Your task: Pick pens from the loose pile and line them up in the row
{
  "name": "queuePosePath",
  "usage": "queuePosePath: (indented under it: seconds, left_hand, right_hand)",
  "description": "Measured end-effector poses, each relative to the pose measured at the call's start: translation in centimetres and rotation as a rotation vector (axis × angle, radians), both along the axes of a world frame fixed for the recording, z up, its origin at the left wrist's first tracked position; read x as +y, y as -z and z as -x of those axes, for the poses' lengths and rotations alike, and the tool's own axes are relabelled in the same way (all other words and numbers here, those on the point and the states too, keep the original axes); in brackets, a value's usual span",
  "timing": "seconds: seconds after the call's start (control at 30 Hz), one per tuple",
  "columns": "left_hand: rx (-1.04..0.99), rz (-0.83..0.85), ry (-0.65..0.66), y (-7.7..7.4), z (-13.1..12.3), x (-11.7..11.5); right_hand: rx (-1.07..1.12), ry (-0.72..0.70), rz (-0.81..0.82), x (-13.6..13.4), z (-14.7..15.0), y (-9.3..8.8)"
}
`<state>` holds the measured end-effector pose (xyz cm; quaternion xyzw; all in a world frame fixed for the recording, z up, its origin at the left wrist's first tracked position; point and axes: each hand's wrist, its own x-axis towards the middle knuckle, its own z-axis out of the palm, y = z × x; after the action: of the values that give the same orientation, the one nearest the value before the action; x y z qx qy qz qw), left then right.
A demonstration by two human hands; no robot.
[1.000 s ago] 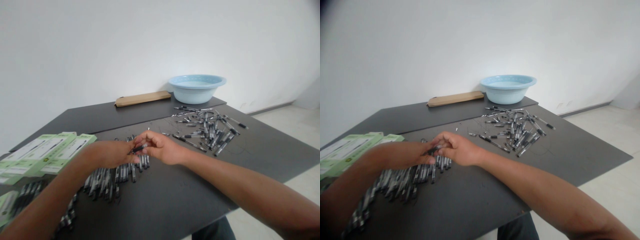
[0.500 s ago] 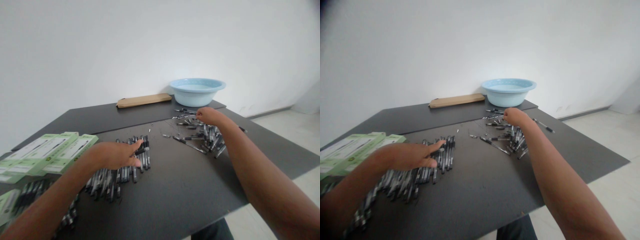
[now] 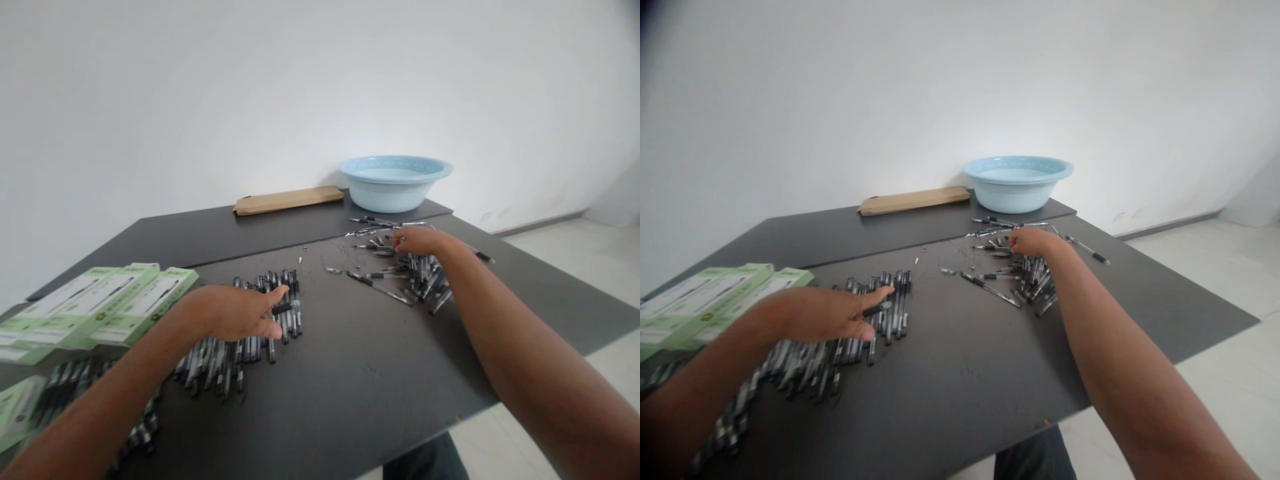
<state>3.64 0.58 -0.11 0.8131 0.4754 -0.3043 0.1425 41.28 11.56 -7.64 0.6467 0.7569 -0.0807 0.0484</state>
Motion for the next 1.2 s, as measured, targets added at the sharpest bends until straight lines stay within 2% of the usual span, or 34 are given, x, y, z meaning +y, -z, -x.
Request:
queuePosePath:
  seconds: [0.4,1.2]
  left_hand:
    - [0.011,0.012,0.019,0.3,0.0,0.1]
    - [0.007,0.024,0.045,0.8,-0.1,-0.4]
  right_hand:
    - [-0.103,-0.003,0.023,0.3,1.3,0.8]
    - [-0.141,-0.144,-0.053,1.0,3.9,1.3]
